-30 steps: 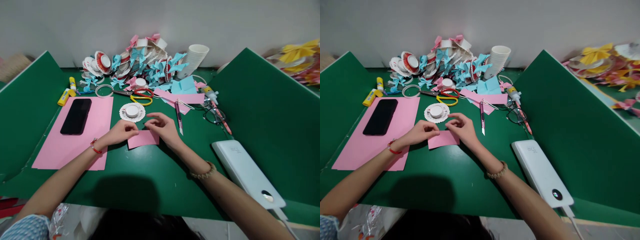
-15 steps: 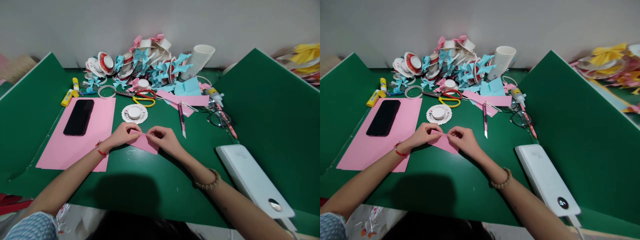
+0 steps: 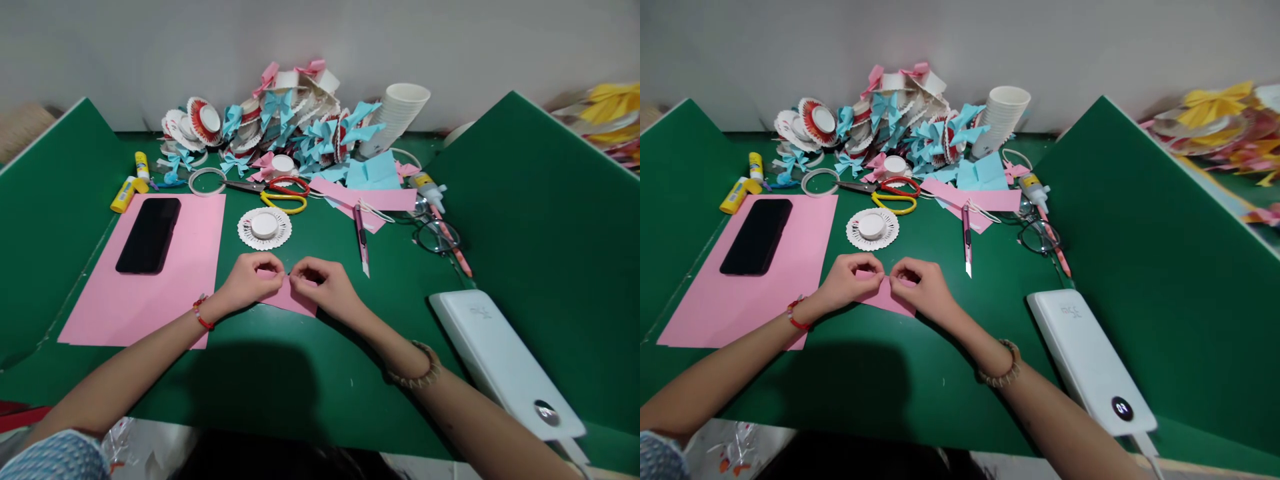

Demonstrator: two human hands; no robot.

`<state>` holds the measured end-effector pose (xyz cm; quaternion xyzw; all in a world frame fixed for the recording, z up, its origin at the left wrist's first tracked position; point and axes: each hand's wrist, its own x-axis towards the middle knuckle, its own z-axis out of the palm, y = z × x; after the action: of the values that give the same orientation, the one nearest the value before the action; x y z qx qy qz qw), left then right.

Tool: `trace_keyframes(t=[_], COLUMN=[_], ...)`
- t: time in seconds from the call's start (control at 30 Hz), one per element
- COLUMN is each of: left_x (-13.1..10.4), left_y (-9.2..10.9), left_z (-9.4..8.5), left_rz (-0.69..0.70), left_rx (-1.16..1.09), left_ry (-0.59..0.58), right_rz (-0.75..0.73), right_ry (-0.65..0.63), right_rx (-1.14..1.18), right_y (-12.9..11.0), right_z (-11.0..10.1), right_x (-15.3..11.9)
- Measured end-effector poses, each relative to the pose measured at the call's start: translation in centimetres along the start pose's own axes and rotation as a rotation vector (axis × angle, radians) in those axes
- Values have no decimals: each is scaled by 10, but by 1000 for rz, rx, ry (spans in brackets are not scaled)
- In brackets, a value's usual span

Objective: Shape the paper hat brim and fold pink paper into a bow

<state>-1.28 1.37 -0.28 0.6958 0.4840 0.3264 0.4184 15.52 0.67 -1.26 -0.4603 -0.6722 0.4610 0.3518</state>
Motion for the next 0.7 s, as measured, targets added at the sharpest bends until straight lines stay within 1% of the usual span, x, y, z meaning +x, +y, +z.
trace_keyframes(t=[0.07,0.2,0.27,0.4,0.53,0.7], left_x=[0,-1,-2,-2,-1,1], left_y=[1,2,1,2,3,1], left_z=[-1,-3,-4,-4,-5,-9], left_rz=[-1,11,24,38,24,17], left_rx=[-3,5,9,-4,-39,-71], left_ry=[-18,-94,-103,-48,1,33], right_rz=[6,3,2,6,9,89], right_ry=[3,-10,-5,26,49,122], right_rx=[2,4,12,5,6,41], right_y=[1,0,0,-4,-6,-3], right_z=[0,0,0,-1,-2,-1], right_x=[0,0,0,0,1,0])
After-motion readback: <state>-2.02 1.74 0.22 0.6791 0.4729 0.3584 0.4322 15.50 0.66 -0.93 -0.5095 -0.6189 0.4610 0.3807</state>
